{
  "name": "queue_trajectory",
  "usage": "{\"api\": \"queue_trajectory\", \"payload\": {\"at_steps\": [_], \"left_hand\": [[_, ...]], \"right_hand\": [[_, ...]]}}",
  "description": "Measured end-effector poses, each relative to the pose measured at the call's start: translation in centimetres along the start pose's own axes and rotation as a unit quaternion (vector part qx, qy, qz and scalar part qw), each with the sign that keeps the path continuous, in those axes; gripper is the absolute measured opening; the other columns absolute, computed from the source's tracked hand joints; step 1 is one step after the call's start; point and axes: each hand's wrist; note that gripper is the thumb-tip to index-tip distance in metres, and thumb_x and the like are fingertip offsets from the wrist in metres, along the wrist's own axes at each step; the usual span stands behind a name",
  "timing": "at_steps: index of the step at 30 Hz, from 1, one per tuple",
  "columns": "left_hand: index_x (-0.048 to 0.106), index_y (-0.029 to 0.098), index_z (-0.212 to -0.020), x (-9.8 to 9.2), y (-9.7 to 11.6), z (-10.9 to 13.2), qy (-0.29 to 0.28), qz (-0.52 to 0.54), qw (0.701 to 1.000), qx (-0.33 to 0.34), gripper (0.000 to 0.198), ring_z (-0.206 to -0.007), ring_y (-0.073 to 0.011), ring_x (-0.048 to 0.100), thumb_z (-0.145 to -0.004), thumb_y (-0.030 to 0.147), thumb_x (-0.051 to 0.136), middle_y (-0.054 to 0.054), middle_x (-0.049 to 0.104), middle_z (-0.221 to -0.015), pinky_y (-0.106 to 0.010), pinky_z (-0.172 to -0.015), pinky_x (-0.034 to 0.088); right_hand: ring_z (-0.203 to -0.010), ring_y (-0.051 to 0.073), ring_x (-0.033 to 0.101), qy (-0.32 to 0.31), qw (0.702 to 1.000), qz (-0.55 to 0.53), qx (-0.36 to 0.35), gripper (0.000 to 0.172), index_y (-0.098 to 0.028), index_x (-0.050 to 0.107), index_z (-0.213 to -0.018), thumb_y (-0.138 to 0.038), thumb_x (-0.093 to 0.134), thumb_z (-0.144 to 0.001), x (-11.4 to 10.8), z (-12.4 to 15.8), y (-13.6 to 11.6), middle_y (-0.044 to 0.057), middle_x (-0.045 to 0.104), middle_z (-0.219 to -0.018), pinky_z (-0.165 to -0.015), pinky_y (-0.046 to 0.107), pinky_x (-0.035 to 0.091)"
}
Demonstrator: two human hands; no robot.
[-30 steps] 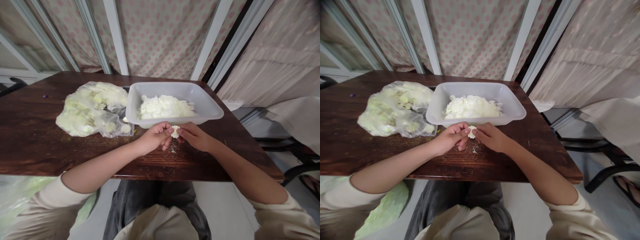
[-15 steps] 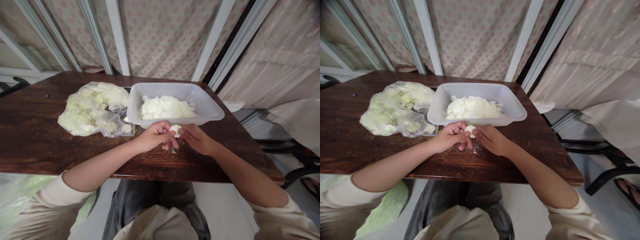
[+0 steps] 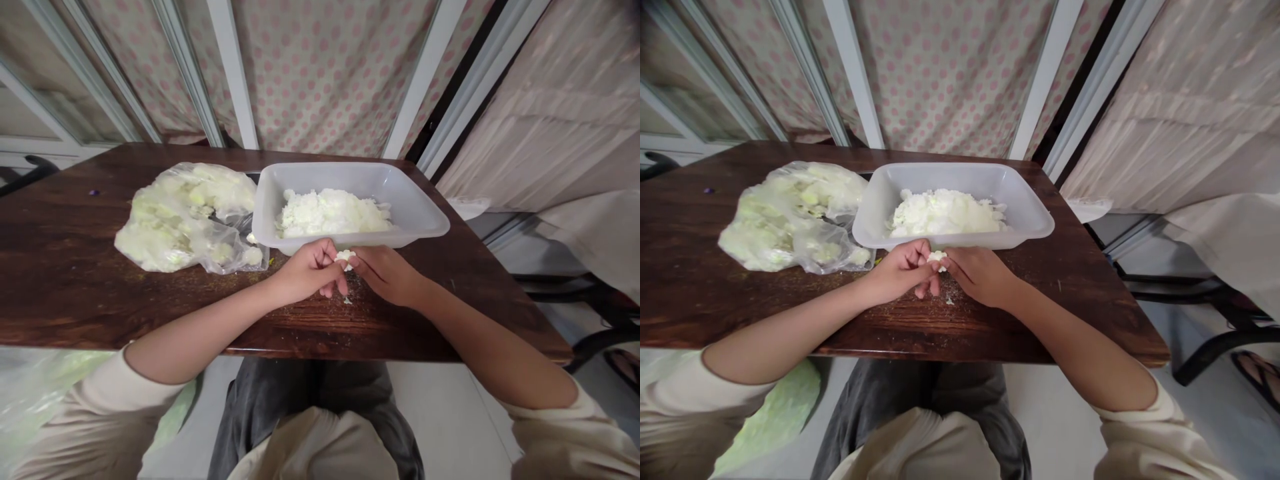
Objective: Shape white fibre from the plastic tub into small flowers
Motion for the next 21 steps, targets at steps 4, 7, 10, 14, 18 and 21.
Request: {"api": "queue_trajectory", "payload": {"at_steps": [4,7,10,14,18,21], "left_hand": [[0.035,0.018,-0.076,0.3,-0.4,0.1,0.04,-0.052,0.998,0.011,0.017,-0.042,-0.0036,0.05,-0.08,0.022,0.05,0.004,0.061,-0.054,-0.015,-0.042,0.039],[0.036,0.018,-0.078,0.4,-0.8,0.2,0.065,-0.094,0.993,0.034,0.015,-0.045,-0.0051,0.052,-0.081,0.023,0.049,0.004,0.059,-0.054,-0.016,-0.044,0.041],[0.037,0.018,-0.079,0.2,-0.9,0.4,0.083,-0.16,0.981,0.067,0.014,-0.048,-0.0062,0.053,-0.082,0.026,0.047,0.004,0.056,-0.055,-0.017,-0.046,0.041],[0.04,0.018,-0.082,-0.1,-0.7,0.4,0.087,-0.3,0.944,0.109,0.009,-0.049,-0.0069,0.048,-0.086,0.026,0.039,0.004,0.051,-0.054,-0.02,-0.049,0.037],[0.044,0.017,-0.078,-0.2,-0.3,0.3,0.078,-0.405,0.904,0.11,0.019,-0.05,-0.0082,0.043,-0.089,0.026,0.031,0.004,0.045,-0.054,-0.023,-0.052,0.035],[0.045,0.017,-0.074,-0.2,-0.2,0.3,0.084,-0.44,0.886,0.124,0.022,-0.051,-0.0087,0.043,-0.088,0.025,0.032,0.002,0.046,-0.057,-0.023,-0.052,0.033]], "right_hand": [[-0.051,0.012,0.037,0.038,0.989,0.14,-0.041,0.031,-0.016,0.045,-0.067,-0.028,0.029,-0.091,0.4,0.0,0.0,0.002,0.049,-0.057,-0.052,0.027,0.023],[-0.05,0.012,0.036,0.049,0.978,0.19,-0.068,0.029,-0.016,0.045,-0.065,-0.025,0.032,-0.089,0.6,-0.1,0.1,0.001,0.048,-0.056,-0.052,0.027,0.022],[-0.051,0.012,0.038,0.066,0.975,0.203,-0.065,0.026,-0.016,0.046,-0.065,-0.023,0.034,-0.087,0.8,-0.1,0.1,0.001,0.048,-0.056,-0.052,0.027,0.022],[-0.051,0.011,0.039,0.082,0.973,0.21,-0.048,0.027,-0.017,0.045,-0.064,-0.023,0.034,-0.088,0.9,-0.1,0.1,0.0,0.049,-0.055,-0.052,0.026,0.023],[-0.05,0.011,0.038,0.09,0.974,0.205,-0.036,0.028,-0.017,0.044,-0.063,-0.023,0.034,-0.088,1.0,-0.2,0.1,0.0,0.048,-0.054,-0.051,0.025,0.023],[-0.05,0.01,0.038,0.094,0.978,0.187,-0.007,0.027,-0.017,0.042,-0.062,-0.022,0.034,-0.087,1.2,-0.3,-0.1,0.0,0.047,-0.053,-0.05,0.025,0.022]]}}
Point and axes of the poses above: each hand's wrist, its own z-axis away from the middle knuckle, its own x-axis out of the palm, y = z × x
